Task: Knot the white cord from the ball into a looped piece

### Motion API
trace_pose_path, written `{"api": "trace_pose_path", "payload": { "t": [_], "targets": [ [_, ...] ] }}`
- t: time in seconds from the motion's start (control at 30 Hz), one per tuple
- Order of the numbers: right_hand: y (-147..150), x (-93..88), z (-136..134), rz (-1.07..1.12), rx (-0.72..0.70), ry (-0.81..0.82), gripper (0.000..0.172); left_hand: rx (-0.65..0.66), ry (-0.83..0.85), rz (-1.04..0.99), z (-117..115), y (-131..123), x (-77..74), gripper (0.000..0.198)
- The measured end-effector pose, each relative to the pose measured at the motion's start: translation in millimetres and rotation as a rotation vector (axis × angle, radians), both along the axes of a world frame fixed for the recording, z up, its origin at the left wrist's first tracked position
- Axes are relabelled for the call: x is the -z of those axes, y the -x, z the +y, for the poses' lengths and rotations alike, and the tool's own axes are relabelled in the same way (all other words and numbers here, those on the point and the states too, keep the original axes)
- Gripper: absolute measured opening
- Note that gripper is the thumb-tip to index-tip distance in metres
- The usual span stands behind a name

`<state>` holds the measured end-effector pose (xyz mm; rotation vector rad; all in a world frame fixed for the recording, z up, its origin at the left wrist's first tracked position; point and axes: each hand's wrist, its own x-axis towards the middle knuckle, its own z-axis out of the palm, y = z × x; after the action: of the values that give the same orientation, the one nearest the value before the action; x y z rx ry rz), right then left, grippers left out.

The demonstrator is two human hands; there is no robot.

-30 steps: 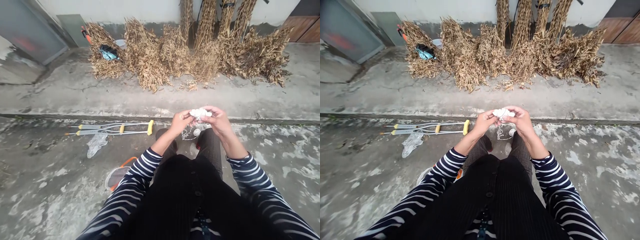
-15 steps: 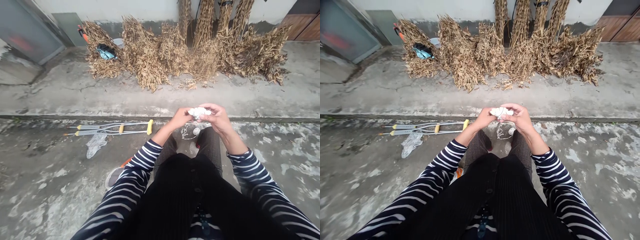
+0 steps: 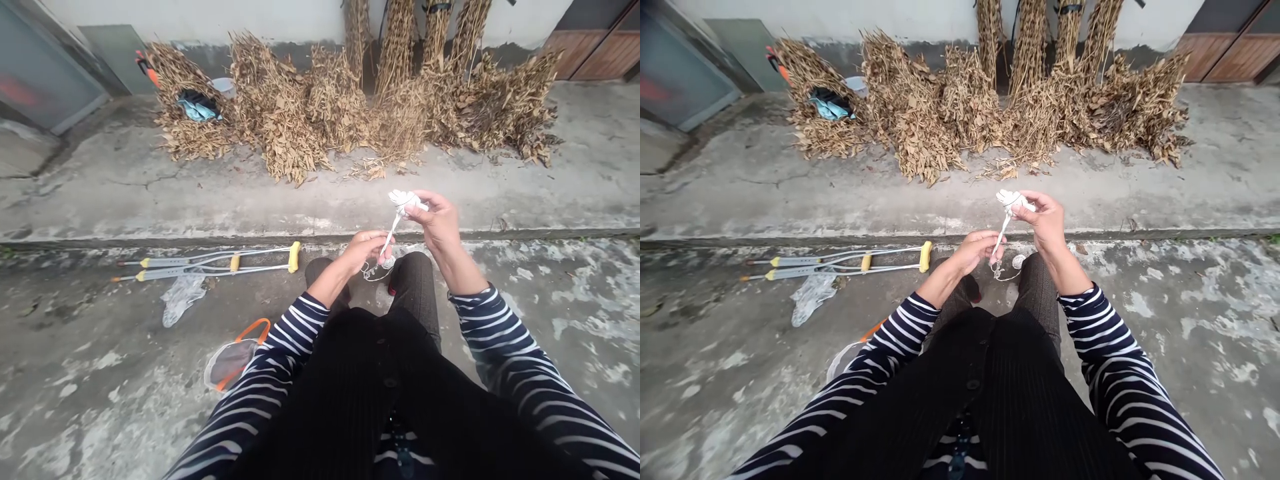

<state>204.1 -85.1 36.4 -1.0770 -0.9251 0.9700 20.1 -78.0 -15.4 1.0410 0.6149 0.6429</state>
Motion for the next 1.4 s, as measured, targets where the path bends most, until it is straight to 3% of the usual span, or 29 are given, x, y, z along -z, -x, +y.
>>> {"api": "trace_pose_path", "payload": {
  "t": [0.1,0.2,0.3,0.47,0.57,0.7,0.8,1.13,1.23,1.4],
  "targets": [
    [-8,2.4,0,0.091,-0.068,0.065,0.052,0.067,0.091,-0.12,1,7,2.8,0.053],
    [-13,3.5,-2,0.172,-0.12,0.133,0.055,0.101,0.107,-0.145,1,10,8.4,0.057],
    [-13,0.4,-7,0.198,-0.18,0.189,0.054,0.116,0.063,-0.062,4,7,11.2,0.047],
    [-4,-7.8,-13,0.182,-0.203,0.224,0.052,-0.195,-0.142,0.063,13,-10,-2.5,0.038],
    [3,-9.0,-14,0.143,-0.168,0.212,0.052,-0.235,-0.176,-0.024,13,-19,-15.1,0.04],
    [9,-6.8,-15,0.058,-0.138,0.154,0.051,-0.295,-0.202,0.023,8,-25,-19.4,0.003],
    [15,-5.0,-18,0.039,-0.146,0.139,0.052,-0.326,-0.19,0.033,8,-27,-14.0,0.014],
    [25,-11.8,-16,0.065,-0.13,0.09,0.053,-0.327,-0.067,0.17,28,-36,11.8,0.015],
    [22,-12.7,-11,0.094,-0.095,0.09,0.057,-0.319,-0.041,0.221,40,-40,20.5,0.017],
    [16,-9.8,-6,0.1,-0.15,0.106,0.059,-0.396,-0.052,0.311,67,-47,32.6,0.012]
  ]
}}
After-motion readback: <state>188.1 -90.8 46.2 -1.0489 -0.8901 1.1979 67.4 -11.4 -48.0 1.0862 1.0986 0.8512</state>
